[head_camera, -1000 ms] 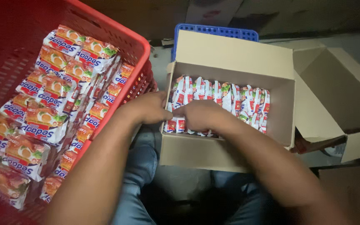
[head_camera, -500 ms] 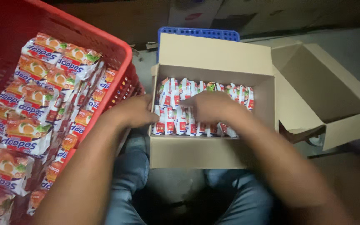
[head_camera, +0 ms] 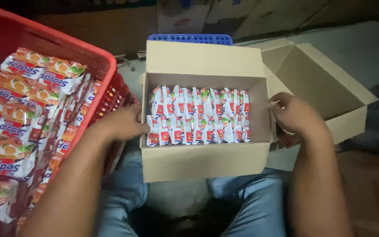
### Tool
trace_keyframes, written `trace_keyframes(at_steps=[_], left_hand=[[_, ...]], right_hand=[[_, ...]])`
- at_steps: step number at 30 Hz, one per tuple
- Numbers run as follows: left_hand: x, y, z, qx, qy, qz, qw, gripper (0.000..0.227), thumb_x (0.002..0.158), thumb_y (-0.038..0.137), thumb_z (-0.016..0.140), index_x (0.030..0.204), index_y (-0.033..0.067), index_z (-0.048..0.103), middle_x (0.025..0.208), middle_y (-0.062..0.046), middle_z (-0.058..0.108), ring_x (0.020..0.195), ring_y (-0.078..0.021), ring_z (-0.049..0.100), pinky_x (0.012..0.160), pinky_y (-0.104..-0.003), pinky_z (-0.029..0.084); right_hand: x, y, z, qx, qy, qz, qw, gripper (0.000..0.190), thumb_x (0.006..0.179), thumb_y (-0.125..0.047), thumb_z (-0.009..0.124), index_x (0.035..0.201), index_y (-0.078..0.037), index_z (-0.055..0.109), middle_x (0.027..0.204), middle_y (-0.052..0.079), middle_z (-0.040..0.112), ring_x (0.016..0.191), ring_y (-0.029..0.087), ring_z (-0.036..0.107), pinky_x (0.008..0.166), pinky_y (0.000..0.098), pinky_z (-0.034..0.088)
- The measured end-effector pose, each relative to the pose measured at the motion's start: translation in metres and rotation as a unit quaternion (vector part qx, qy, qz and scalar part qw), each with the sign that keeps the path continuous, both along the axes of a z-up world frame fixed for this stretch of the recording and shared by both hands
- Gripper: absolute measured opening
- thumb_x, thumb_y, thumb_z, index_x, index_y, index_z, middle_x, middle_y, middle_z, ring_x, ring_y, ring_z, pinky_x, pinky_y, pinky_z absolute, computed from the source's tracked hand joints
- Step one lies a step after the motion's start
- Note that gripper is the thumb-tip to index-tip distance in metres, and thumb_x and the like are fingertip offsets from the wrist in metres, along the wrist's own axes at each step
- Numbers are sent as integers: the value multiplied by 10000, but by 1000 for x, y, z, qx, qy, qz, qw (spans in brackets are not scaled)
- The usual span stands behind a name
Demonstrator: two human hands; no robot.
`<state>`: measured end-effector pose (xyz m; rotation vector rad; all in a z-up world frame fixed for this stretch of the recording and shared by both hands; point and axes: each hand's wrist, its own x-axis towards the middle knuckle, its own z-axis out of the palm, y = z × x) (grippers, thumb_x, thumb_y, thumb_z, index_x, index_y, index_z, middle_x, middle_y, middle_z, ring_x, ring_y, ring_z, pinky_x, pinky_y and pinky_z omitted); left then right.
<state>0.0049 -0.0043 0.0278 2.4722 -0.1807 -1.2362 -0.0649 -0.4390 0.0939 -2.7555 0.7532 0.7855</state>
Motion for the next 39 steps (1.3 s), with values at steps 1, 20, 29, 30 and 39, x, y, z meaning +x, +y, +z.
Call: trace_keyframes(at_steps=[1,20,29,30,39], left_hand=[[1,5,-13,0,2,-2,1000,674,835,383,673,1473,182,594,1459,-143,708,1305,-345,692,1061,-422,528],[-6,-1,8,-19,-45,9,999,645,800,497,772,1191,-14,722,1224,-337,770,1321,-515,672,1060,-610,545],[2,10,-22,-29,-61,3,998,617,773,525,793,1105,10,719,1171,-311,772,1286,-501,690,1030,-594,558],[2,12,-21,-25,-65,0,998,621,761,566,805,1071,36,715,1158,-286,780,1274,-481,701,1018,-582,567],[5,10,-44,-43,-64,11,997,565,806,534,795,1077,47,710,1089,-269,784,1210,-476,731,964,-551,579]], right_hand=[[-2,-10,-16,0,2,-2,1000,444,1052,-405,479,1405,-254,702,1330,175,766,1154,428,733,887,550,542],[29,28,-137,46,35,132,990,755,927,-262,779,1612,-139,485,1465,310,622,1327,486,676,1066,620,577],[41,94,-41,32,21,167,985,537,912,-35,696,1448,-75,682,1351,306,674,1231,487,720,982,578,594],[39,102,-28,51,31,194,979,698,908,-10,686,1585,-162,605,1552,292,573,1346,522,654,1068,630,560],[50,103,-79,40,15,242,969,703,884,-86,674,1567,-249,633,1546,261,591,1332,503,672,1047,611,577]])
